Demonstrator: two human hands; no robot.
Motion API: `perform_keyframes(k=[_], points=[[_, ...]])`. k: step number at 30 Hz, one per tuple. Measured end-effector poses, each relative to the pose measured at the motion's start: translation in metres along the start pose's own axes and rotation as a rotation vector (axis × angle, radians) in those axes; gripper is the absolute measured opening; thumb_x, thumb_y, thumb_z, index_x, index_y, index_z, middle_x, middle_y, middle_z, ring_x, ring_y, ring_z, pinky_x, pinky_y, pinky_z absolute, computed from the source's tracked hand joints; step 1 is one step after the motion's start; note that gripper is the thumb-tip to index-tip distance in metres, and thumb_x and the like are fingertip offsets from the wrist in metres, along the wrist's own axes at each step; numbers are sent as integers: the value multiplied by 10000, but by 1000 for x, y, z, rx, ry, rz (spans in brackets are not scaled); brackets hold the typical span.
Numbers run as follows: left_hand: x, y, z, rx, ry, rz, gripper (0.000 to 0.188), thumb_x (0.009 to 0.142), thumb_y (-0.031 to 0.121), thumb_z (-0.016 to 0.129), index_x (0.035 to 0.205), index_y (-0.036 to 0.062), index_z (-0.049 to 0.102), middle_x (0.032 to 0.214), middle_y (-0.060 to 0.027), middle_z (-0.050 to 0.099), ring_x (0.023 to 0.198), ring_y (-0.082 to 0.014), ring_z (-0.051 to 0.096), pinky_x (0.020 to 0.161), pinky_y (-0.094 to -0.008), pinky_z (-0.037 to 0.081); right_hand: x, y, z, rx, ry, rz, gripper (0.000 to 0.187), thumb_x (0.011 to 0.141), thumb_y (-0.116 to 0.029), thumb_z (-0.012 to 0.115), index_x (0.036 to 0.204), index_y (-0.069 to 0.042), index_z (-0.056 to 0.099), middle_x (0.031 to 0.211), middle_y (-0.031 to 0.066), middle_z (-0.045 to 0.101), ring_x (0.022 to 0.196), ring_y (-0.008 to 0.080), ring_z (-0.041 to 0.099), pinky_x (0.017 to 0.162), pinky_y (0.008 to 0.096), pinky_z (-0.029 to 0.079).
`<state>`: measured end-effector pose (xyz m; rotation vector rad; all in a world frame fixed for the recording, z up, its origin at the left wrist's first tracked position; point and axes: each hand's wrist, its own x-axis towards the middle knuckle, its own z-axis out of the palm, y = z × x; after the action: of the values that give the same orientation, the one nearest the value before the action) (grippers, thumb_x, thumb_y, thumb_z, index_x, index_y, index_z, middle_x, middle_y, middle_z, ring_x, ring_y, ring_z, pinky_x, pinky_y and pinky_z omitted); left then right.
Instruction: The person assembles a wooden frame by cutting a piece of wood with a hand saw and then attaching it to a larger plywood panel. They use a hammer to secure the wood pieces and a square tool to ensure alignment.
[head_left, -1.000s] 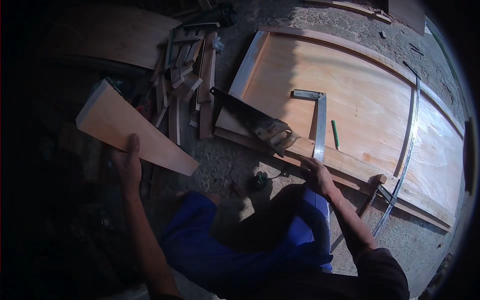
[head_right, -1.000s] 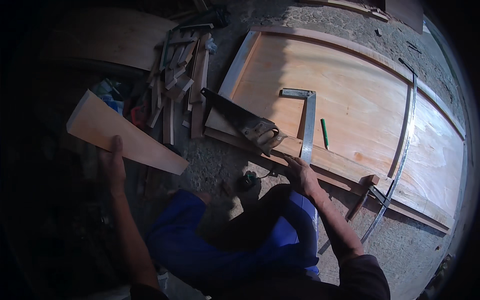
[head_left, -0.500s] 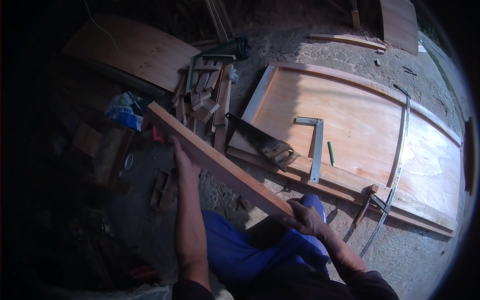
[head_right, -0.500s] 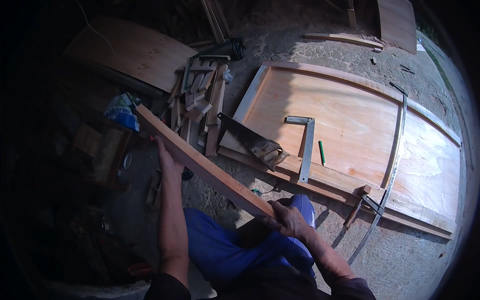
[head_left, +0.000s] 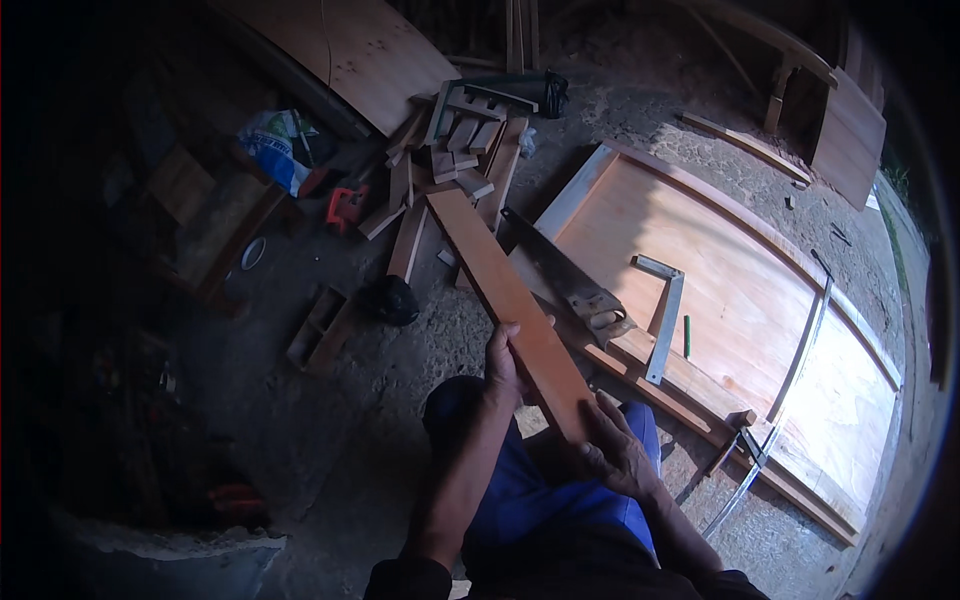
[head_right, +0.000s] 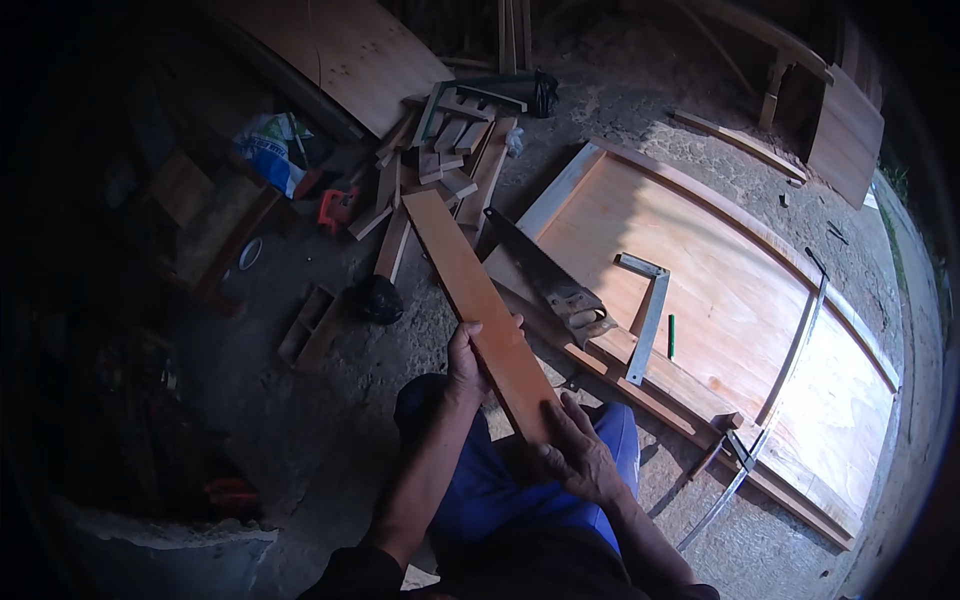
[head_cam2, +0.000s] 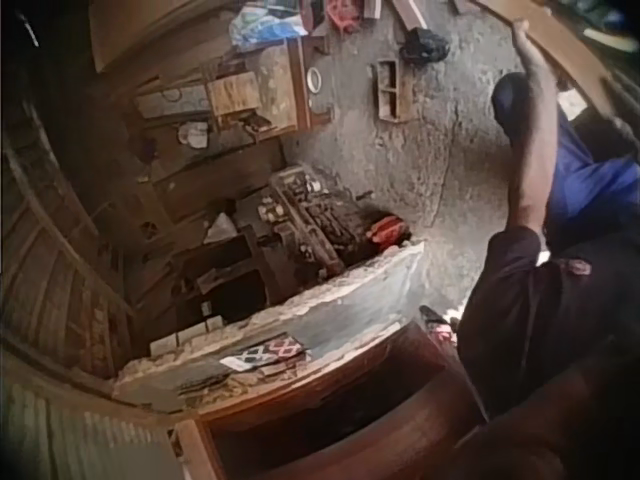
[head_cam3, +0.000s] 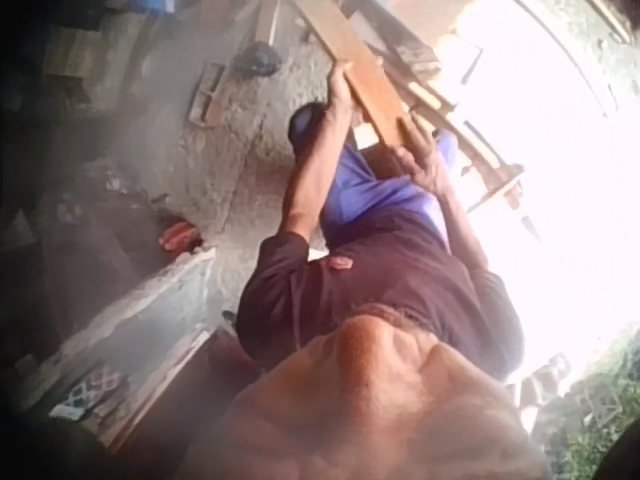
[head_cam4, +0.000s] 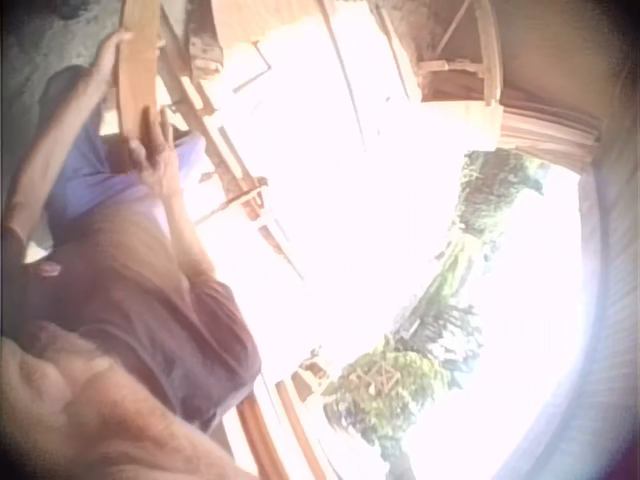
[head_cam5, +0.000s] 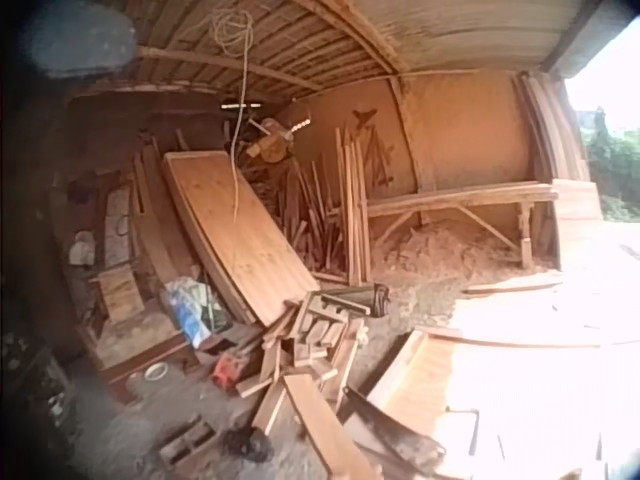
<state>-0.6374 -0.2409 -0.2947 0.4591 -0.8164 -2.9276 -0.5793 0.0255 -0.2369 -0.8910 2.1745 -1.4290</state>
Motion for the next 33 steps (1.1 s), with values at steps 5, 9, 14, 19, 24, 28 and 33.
perform_keyframes(k=[5,9,14,19,24,28,33], points=[[10,0,8,18,-92,10,648,902,466,610,1362,19,522,1240,-188,640,1078,-304,651,934,-461,542,1,-22,2,527,86,200,790,955,-343,735,1536,38,358,1426,194,560,1334,246,535,1113,392,414],[22,-2,27,240,80,53,674,966,605,585,1350,53,538,1185,-133,649,1049,-254,656,902,-424,560,-1,-26,16,55,266,183,766,907,-304,750,1516,0,397,1281,218,654,1173,347,658,968,420,524],[51,-32,29,238,165,-198,619,996,686,466,1253,132,568,982,-40,618,879,-182,641,780,-362,562,-6,-49,23,-411,319,350,809,856,-248,730,1554,-92,352,1224,216,639,988,423,687,774,494,550],[48,-39,41,315,189,-131,557,1031,646,427,1303,172,534,762,18,512,577,-109,514,537,-273,474,-36,-54,-2,-229,184,134,847,998,-522,554,1580,-8,217,1352,287,558,1089,460,655,888,493,567],[13,-40,90,382,41,-88,745,998,660,494,1500,115,427,1289,-108,607,1145,-236,609,968,-365,510,-97,14,-3,63,318,98,783,1041,-537,444,1603,-31,243,1276,277,635,1209,440,602,1018,480,488],[14,-39,64,543,91,23,780,976,595,600,1548,114,375,1489,-115,475,1309,-260,515,1051,-407,473,-124,102,8,-320,814,573,516,1025,-370,538,1409,-26,533,1050,218,658,1038,401,642,892,459,515],[12,-30,53,630,123,103,648,999,424,656,1478,60,415,1392,-110,516,1232,-238,547,1032,-404,476,-192,249,54,-232,944,1135,608,1003,-455,530,1417,-10,559,1476,288,502,1412,403,451,1173,439,370]])
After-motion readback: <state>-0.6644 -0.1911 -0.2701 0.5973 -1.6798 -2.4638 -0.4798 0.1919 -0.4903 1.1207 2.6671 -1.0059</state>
